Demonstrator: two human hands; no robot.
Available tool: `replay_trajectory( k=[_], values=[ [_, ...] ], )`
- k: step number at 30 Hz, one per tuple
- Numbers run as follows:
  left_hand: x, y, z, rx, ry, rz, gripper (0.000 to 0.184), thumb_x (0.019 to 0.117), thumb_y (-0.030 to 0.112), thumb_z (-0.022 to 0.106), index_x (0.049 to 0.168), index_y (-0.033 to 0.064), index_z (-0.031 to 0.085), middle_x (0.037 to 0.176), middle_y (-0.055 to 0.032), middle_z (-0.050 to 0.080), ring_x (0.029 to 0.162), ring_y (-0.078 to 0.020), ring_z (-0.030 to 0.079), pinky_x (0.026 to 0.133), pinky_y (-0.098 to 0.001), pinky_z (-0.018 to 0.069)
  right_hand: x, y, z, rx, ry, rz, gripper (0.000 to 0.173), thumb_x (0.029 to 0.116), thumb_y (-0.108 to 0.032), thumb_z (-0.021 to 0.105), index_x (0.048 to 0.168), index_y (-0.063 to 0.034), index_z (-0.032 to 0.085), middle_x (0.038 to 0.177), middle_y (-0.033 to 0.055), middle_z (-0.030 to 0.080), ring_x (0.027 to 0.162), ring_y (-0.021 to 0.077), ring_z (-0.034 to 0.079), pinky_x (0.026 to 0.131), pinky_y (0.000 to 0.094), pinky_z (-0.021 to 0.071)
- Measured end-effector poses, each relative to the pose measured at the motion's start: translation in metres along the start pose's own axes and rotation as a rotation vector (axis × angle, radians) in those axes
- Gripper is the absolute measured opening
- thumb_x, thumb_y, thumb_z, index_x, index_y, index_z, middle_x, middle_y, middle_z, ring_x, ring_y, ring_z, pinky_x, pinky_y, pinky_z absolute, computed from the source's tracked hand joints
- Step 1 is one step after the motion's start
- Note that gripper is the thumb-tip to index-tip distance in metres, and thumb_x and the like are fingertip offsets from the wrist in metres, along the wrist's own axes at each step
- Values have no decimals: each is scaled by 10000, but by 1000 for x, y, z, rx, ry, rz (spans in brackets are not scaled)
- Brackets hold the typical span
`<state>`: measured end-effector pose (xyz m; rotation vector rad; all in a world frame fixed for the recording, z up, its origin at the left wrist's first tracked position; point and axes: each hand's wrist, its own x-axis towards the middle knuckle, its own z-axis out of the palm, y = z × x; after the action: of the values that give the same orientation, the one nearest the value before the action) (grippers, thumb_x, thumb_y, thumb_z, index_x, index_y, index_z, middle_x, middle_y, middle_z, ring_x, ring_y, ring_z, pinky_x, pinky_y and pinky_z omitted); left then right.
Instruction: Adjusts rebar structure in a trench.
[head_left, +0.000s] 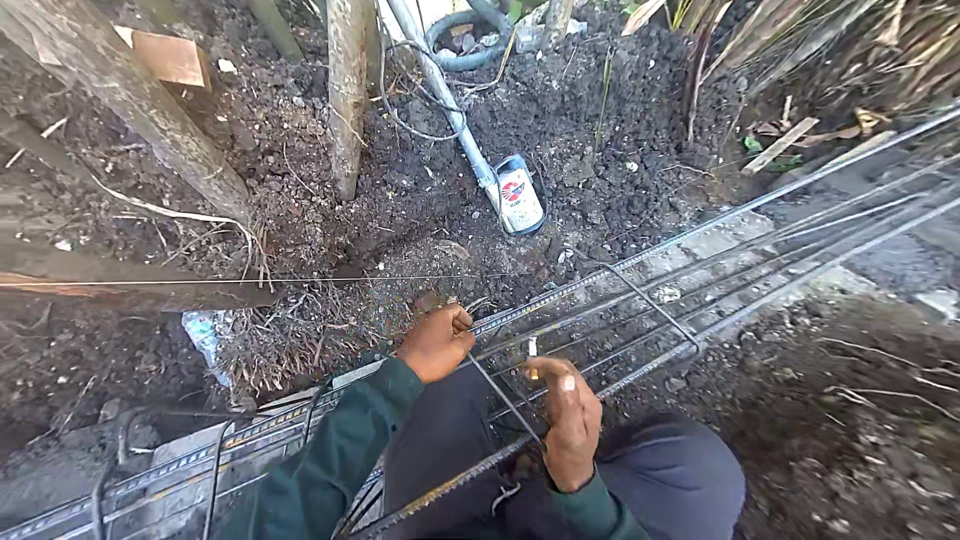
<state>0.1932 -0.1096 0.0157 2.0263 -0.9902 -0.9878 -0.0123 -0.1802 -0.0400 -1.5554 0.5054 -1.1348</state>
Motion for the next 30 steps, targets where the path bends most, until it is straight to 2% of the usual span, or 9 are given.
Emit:
replay_trajectory(
  k=[3,7,10,12,18,21,23,27,30],
  values=[
    [1,4,1,24,-9,-6,252,975,161,603,1199,60,660,1074,-113,690,933,-231,672,845,-476,555,2,-5,-1,34,-97,55,567,1078,-527,396,1117,-71,730,1051,6,729,982,92,668,897,287,557],
    [3,7,-1,25,-55,-3,260,982,160,592,1221,73,645,1072,-105,688,937,-219,668,841,-464,549,13,-3,0,186,-161,206,622,1066,-544,406,1151,1,694,1070,74,728,1005,172,685,954,369,561],
    [2,9,1,62,-99,-9,347,975,202,579,1300,87,616,1168,-108,688,1055,-237,669,923,-503,538,21,1,3,256,-145,250,667,1033,-603,447,1171,11,668,1099,84,725,993,187,699,943,383,579],
    [1,11,5,99,-104,-18,406,978,234,561,1364,111,586,1237,-106,682,1128,-254,661,965,-540,523,23,4,5,287,-125,229,670,1022,-619,462,1176,0,668,1090,74,724,983,181,699,937,375,580],
    [-13,28,15,327,-60,-86,417,1027,361,500,1387,164,568,1248,-119,676,1151,-308,652,946,-595,505,22,6,4,263,-116,164,646,1021,-621,464,1176,-31,677,1070,58,720,993,164,687,930,356,571],
    [-17,30,21,340,-39,-98,506,1054,448,429,1474,179,515,1357,-107,640,1241,-302,619,1011,-591,479,25,9,8,235,-108,94,523,1058,-509,446,1116,-65,717,1045,32,719,992,140,671,939,336,550],
    [-19,30,24,337,-32,-107,557,1056,490,379,1514,188,476,1413,-99,611,1285,-295,595,1035,-587,465,26,12,10,242,-56,72,504,1058,-479,443,1102,-57,716,1035,44,719,981,156,674,933,349,555],
    [-24,37,28,373,-25,-138,565,1070,411,309,1578,174,387,1435,-115,594,1287,-304,593,1037,-571,462,31,15,17,195,-3,-3,532,1060,-524,425,1120,-87,723,1077,19,721,1006,145,679,938,343,561],
    [-25,39,35,425,6,-159,546,1067,359,300,1563,162,415,1379,-127,629,1238,-312,620,1008,-553,481,35,16,22,168,-3,-15,534,1051,-559,434,1125,-119,727,1081,-12,722,1018,124,676,945,332,557]
  ],
)
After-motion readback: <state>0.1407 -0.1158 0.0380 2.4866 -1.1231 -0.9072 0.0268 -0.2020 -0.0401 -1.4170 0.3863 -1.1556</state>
